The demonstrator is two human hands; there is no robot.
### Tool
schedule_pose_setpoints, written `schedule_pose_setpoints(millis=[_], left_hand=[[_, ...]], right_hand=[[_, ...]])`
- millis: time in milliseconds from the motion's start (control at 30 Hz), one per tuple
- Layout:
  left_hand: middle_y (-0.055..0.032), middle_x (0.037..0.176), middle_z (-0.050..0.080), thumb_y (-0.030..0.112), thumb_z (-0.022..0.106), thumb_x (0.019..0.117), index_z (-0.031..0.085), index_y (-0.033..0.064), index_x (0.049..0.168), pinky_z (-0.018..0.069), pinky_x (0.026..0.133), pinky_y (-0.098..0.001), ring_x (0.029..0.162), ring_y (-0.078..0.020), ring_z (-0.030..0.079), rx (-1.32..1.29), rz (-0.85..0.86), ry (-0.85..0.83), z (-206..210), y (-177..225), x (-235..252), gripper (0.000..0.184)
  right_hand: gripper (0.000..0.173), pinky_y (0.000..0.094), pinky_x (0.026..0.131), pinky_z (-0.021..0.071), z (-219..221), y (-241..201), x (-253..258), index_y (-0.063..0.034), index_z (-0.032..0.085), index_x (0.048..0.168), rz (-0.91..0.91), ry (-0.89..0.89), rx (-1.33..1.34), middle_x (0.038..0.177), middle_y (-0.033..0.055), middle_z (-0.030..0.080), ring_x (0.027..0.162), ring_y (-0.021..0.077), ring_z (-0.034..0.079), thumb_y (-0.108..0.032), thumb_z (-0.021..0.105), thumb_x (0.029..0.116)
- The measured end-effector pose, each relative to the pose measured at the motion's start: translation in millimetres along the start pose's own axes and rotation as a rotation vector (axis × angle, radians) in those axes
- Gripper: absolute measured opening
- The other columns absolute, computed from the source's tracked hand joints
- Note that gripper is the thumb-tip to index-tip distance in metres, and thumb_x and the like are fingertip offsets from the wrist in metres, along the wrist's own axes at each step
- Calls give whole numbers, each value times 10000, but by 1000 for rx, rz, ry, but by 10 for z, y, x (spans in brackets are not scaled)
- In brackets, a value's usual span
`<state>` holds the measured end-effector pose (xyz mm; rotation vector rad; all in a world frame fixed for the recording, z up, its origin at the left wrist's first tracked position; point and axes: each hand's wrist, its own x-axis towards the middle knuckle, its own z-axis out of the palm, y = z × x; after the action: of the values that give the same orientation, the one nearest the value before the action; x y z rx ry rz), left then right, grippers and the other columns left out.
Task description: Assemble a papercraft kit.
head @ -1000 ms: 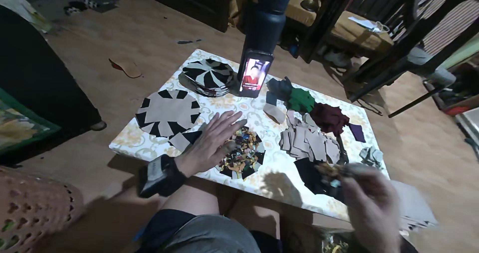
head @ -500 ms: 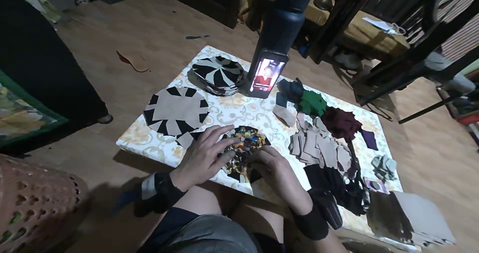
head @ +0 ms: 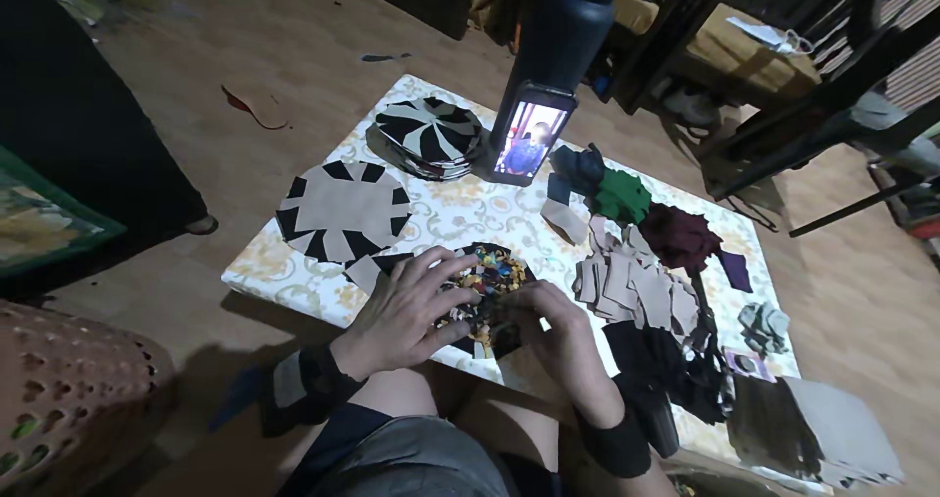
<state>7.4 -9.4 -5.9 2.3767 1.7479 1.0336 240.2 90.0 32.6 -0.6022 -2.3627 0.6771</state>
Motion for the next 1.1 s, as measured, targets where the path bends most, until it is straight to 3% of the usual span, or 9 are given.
schedule_pose_setpoints(millis=[133, 233, 333, 467, 600, 767, 900, 1000, 1100], left_hand=[[-24, 1537, 502, 483, 376, 1059, 734, 227, 1150, 381, 1057, -557, 1430, -309, 405, -29, -43, 45, -4, -4, -5, 450], [-16, 1529, 509, 496, 347, 1065, 736, 235, 1122, 361, 1079, -549, 1442, -292, 387, -78, -53, 67, -3, -36, -26, 472], [-17, 1508, 529, 514, 336, 1069, 742, 252, 1083, 352, 1088, -539, 1450, -284, 376, -104, -24, 79, -8, -55, -48, 483], [-21, 1542, 490, 588, 319, 1059, 739, 336, 1141, 315, 1136, -541, 1477, -274, 335, -156, 84, 11, -22, -64, -62, 497], [-17, 1593, 436, 593, 320, 1059, 693, 425, 1264, 295, 1146, -564, 1495, -295, 315, -71, 151, -80, -29, -38, -30, 457], [-16, 1558, 491, 583, 372, 1054, 755, 397, 1150, 280, 1156, -557, 1498, -292, 325, -56, 194, -35, -4, -49, -39, 437], [-12, 1547, 503, 582, 368, 1055, 773, 369, 1090, 263, 1166, -547, 1494, -269, 330, -103, 176, -14, -17, -55, -42, 459], [-18, 1542, 501, 612, 327, 1047, 743, 354, 1167, 270, 1155, -550, 1477, -265, 350, -118, 137, -20, -27, -58, -44, 504], [-10, 1559, 483, 628, 302, 1043, 713, 356, 1238, 261, 1157, -569, 1491, -274, 332, -87, 122, -64, -40, -48, -34, 529]], right_hand=[[118, 287, 827, 585, -48, -83, -2, -27, 737, 1017, -38, 32, 24, 1008, 91, 716, 948, 151, 689, -64, 637, 965], [125, 333, 890, 576, 119, -96, -63, -41, 740, 1009, -65, -74, 25, 1005, 92, 725, 993, 191, 694, -75, 623, 982], [115, 375, 885, 566, 274, -56, -107, -50, 732, 1033, -73, -105, -18, 980, 95, 722, 964, 226, 694, -70, 649, 955], [440, 353, 891, 597, 205, -87, -103, 5, 597, 1325, 51, -79, 88, 1048, 93, 731, 962, 176, 716, -69, 722, 910], [550, 322, 853, 602, 201, -93, -109, 33, 498, 1420, 86, -99, 162, 988, 68, 729, 899, 144, 712, -33, 703, 914], [322, 282, 848, 579, 96, -48, -96, 47, 596, 1241, 17, -32, 141, 979, 80, 732, 899, 118, 703, -35, 666, 938], [340, 272, 804, 588, -70, 60, -70, 60, 561, 1247, 4, 76, 184, 990, 93, 722, 877, 111, 698, -44, 674, 944], [348, 269, 799, 594, -129, 95, -68, 59, 543, 1247, 29, 98, 221, 997, 90, 721, 885, 112, 701, -50, 676, 945], [291, 275, 821, 592, -96, 78, -99, 63, 595, 1212, 27, 6, 234, 1023, 99, 722, 899, 107, 699, -72, 662, 963]])
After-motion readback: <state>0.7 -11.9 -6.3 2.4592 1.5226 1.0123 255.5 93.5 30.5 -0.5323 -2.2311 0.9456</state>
